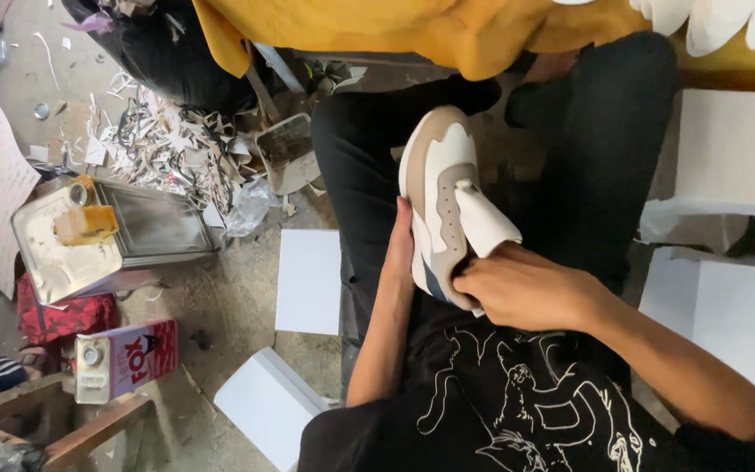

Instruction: Inserting stuffing into shoes and packing them into a shoebox with tissue paper.

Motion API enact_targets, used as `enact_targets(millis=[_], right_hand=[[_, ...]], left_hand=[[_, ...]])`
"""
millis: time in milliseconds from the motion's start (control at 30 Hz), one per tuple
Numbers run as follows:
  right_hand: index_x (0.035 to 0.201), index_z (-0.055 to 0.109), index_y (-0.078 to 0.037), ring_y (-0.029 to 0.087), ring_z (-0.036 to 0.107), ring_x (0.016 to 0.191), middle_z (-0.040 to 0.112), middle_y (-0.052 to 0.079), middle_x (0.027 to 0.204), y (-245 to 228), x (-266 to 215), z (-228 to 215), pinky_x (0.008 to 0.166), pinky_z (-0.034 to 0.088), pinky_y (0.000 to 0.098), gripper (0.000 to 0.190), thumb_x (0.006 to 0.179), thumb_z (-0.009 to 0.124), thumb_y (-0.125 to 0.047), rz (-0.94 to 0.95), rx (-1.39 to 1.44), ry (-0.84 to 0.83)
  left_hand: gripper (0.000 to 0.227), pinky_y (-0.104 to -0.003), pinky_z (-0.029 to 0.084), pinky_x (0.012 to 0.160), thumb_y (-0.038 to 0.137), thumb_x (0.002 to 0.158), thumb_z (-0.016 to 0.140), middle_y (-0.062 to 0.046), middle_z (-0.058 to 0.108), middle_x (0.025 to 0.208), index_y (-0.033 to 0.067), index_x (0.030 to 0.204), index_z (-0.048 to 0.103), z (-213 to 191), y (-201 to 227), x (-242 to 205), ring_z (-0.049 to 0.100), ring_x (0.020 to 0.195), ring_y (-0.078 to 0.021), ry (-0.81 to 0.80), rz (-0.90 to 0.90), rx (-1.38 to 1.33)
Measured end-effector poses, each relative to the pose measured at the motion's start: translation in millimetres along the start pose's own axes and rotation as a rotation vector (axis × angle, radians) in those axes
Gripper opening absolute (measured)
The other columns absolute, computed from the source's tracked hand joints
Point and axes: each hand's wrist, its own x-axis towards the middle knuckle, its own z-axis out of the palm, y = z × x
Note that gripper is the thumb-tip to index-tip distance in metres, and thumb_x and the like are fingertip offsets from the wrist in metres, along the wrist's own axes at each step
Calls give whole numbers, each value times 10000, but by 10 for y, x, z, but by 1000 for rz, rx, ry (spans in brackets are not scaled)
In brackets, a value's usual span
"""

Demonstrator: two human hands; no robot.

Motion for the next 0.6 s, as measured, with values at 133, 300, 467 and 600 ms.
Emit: enact_targets(millis=[133,300,467,600], right_hand=[[1050,733,16,355,721,1106,784,194,1085,-193,-329,-492,1102,441,517,211,958,559,-61,-189,235,323],[1293,680,-77,195,704,965,718,32,1201,603,-295,-416,918,532,342,446,865,735,-191,-15,370,968],[1576,203,22,436,285,1459,229,266,1587,942,381,-349,1113,394,507,1244,650,969,-300,-48,459,966],[1552,121,158,506,336,1449,273,430,1551,1325,945,-497,1200,320,539,1316,646,964,-292,153,353,1241]], left_hand=[[837,-390,507,1075,791,899,550,-160,683,1341,138,1414,640,114,82,81,664,1204,-268,-4,15,-21],[834,-399,488,1112,798,889,546,-148,680,1359,155,1409,653,565,371,518,653,1233,-274,-21,35,-40],[827,-427,457,1151,774,909,552,-170,640,1411,134,1426,638,1140,521,1231,623,1273,-316,-122,27,-93],[817,-417,469,1145,786,927,535,-146,632,1419,149,1429,639,1682,681,1717,619,1278,-288,-213,15,-20]])
